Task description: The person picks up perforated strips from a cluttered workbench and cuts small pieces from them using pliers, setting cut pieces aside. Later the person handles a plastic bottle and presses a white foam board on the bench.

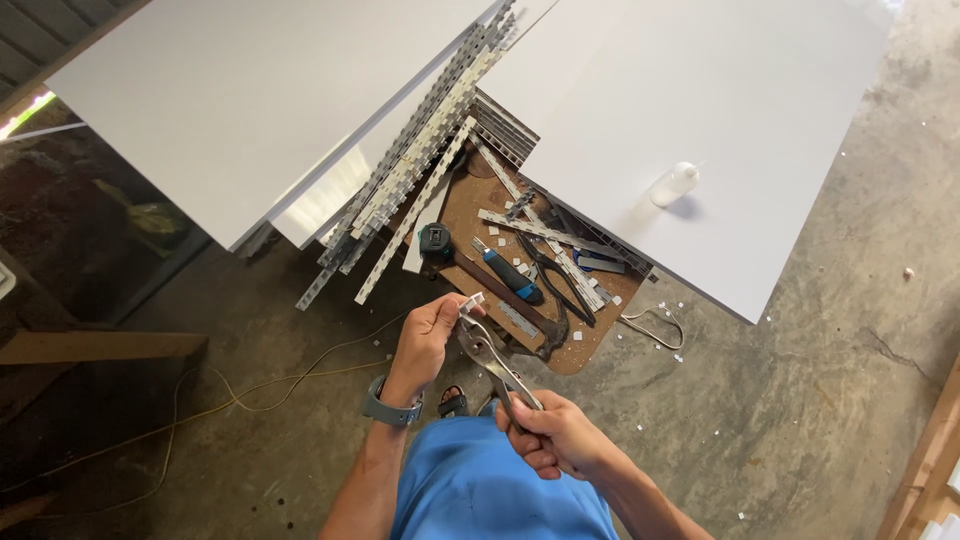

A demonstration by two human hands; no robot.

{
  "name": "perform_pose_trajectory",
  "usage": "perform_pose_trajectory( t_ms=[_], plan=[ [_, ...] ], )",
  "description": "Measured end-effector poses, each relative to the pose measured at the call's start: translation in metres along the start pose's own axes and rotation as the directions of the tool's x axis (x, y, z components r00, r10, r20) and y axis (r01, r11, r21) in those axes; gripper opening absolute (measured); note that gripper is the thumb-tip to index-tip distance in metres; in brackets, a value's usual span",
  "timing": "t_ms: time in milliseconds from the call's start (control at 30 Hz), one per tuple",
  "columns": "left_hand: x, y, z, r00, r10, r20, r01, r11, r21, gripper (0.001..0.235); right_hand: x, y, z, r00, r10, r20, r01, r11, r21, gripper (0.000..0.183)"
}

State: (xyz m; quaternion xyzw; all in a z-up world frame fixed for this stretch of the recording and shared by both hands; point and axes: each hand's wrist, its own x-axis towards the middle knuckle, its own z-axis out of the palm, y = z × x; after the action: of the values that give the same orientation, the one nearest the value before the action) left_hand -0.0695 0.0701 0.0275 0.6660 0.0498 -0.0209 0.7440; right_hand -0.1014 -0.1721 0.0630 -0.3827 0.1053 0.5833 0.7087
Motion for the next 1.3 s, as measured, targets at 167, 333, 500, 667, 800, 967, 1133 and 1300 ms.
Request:
perform_pose_trajectory(
  t_ms=[167, 333, 500, 667, 800, 967, 1133, 1300],
  plan=[
    [0.008, -0.010, 0.004, 0.999, -0.038, -0.019, 0.038, 0.999, 0.000, 0.042, -0.001, -0.013, 0.001, 0.984, -0.096, -0.150, 0.035, 0.930, -0.366, 0.027],
    [0.017, -0.020, 0.007, 0.989, -0.146, -0.025, 0.145, 0.989, -0.036, 0.042, -0.001, -0.027, 0.003, 0.926, -0.239, -0.291, -0.065, 0.662, -0.747, 0.030],
    [0.030, -0.028, 0.010, 0.965, -0.263, -0.016, 0.255, 0.947, -0.196, 0.042, 0.002, -0.025, -0.008, 0.820, -0.432, -0.375, -0.249, 0.321, -0.914, 0.032],
    [0.035, -0.042, 0.006, 0.939, -0.329, 0.100, 0.313, 0.697, -0.645, 0.041, 0.010, -0.005, -0.068, 0.691, -0.528, -0.493, -0.057, 0.641, -0.766, 0.029],
    [0.039, -0.033, 0.013, 0.939, -0.336, 0.070, 0.298, 0.698, -0.652, 0.042, 0.002, -0.009, -0.145, 0.494, -0.653, -0.574, 0.011, 0.665, -0.747, 0.033],
    [0.048, -0.029, 0.027, 0.951, -0.286, 0.121, 0.286, 0.655, -0.700, 0.039, -0.028, -0.043, -0.224, 0.103, -0.699, -0.707, -0.027, 0.709, -0.705, 0.031],
    [0.057, -0.040, 0.041, 0.951, -0.310, -0.014, 0.240, 0.763, -0.600, 0.035, -0.046, -0.093, -0.319, -0.123, -0.796, -0.592, -0.419, 0.583, -0.696, 0.046],
    [0.066, -0.050, 0.047, 0.929, -0.369, -0.030, 0.303, 0.805, -0.511, 0.034, -0.030, -0.150, -0.358, -0.154, -0.808, -0.569, -0.539, 0.551, -0.637, 0.059]
  ],
)
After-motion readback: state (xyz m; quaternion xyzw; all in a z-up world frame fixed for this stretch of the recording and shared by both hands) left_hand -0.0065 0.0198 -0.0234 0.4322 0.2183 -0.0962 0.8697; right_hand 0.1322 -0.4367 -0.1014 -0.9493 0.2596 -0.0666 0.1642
